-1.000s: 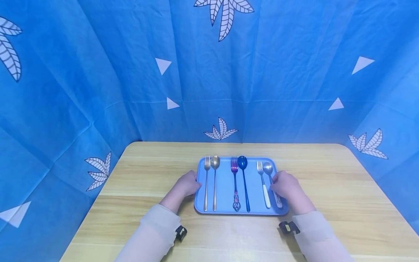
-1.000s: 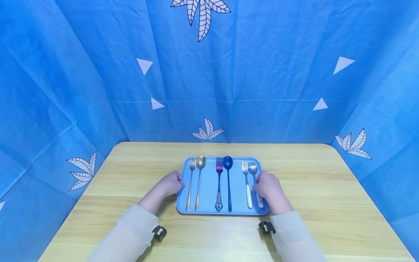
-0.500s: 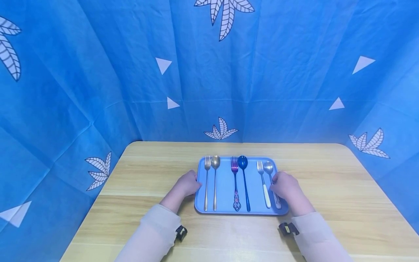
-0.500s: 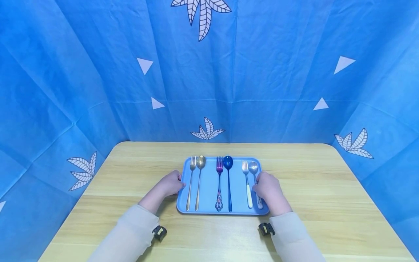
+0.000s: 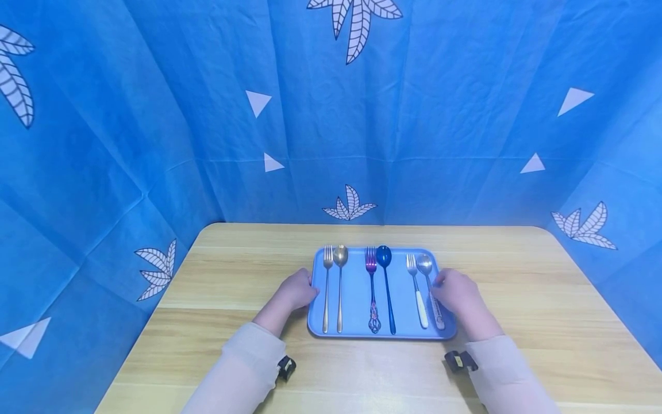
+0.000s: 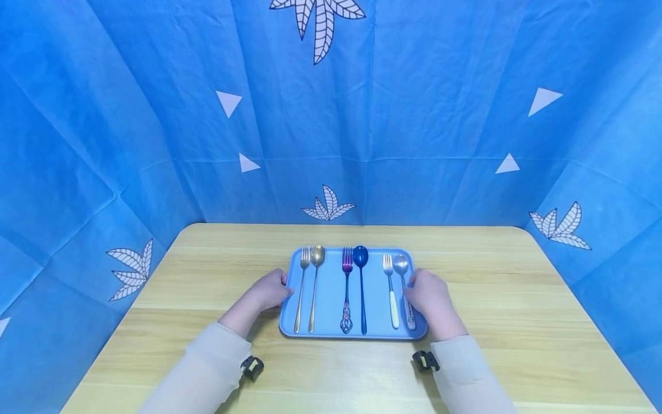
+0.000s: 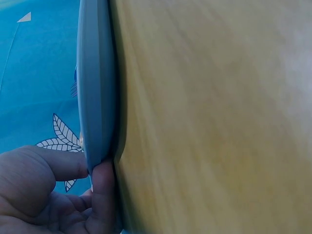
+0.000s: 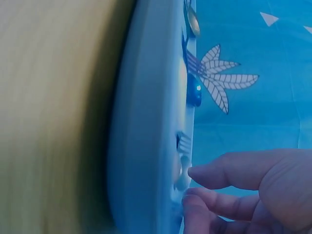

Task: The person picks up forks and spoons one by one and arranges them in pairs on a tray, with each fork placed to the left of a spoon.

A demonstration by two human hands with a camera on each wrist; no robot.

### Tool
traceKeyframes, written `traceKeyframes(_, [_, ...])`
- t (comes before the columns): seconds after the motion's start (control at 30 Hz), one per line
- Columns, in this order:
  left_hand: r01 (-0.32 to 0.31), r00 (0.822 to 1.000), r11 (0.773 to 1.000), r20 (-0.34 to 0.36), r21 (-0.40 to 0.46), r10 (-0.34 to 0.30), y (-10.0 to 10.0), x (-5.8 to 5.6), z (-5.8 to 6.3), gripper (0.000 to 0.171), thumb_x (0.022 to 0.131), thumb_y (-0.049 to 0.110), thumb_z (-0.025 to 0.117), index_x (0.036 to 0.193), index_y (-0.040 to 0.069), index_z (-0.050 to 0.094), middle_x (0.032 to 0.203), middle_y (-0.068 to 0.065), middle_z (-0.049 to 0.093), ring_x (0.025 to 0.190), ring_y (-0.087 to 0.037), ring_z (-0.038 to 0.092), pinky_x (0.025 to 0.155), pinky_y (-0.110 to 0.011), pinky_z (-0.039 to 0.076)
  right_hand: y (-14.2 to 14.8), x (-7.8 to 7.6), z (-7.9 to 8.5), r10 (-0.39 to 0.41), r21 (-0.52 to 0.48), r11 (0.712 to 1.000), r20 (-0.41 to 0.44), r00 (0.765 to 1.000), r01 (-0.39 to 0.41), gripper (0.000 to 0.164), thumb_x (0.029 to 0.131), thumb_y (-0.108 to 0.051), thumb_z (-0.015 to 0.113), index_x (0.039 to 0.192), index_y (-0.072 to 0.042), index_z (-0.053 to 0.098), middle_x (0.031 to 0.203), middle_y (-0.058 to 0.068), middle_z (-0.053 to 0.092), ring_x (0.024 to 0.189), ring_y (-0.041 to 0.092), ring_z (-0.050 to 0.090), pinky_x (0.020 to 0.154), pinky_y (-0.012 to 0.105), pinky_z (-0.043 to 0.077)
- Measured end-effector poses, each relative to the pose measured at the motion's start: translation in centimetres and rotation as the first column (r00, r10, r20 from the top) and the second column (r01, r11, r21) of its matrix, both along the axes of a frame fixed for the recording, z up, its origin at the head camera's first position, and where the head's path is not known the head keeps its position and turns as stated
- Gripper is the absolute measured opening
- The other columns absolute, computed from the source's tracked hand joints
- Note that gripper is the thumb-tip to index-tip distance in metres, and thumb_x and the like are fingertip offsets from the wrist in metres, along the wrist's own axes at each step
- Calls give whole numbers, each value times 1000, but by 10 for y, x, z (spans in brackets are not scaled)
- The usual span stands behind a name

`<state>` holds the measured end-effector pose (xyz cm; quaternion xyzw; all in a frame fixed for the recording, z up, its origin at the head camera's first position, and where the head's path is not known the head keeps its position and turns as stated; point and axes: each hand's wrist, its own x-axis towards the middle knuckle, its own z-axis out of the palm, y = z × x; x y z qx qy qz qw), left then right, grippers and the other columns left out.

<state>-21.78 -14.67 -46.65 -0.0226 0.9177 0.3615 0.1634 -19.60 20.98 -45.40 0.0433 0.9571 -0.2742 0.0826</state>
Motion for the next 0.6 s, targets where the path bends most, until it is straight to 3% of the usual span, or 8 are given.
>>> traceKeyframes(0.4, [3, 1000, 1000, -4, -8, -3, 0, 0, 1, 14, 94, 11, 63, 99, 1, 55, 89, -11, 57, 81, -26, 56, 73, -39, 50, 14, 2, 4, -5, 25, 1000, 8, 1000, 4, 40, 88, -11, 60, 117, 15, 53, 104, 31, 65, 91, 42, 63, 80, 55, 51])
traceKeyframes(0.6, [5, 1000, 1000, -7, 0, -5, 0, 0, 1, 12, 94, 11, 62, 98, 1, 55, 89, -11, 57, 81, -26, 56, 74, -40, 50, 15, 1, 1, -12, 21, 1000, 16, 1000, 11, 40, 88, -12, 60, 118, 14, 53, 103, 30, 65, 89, 40, 62, 80, 55, 51])
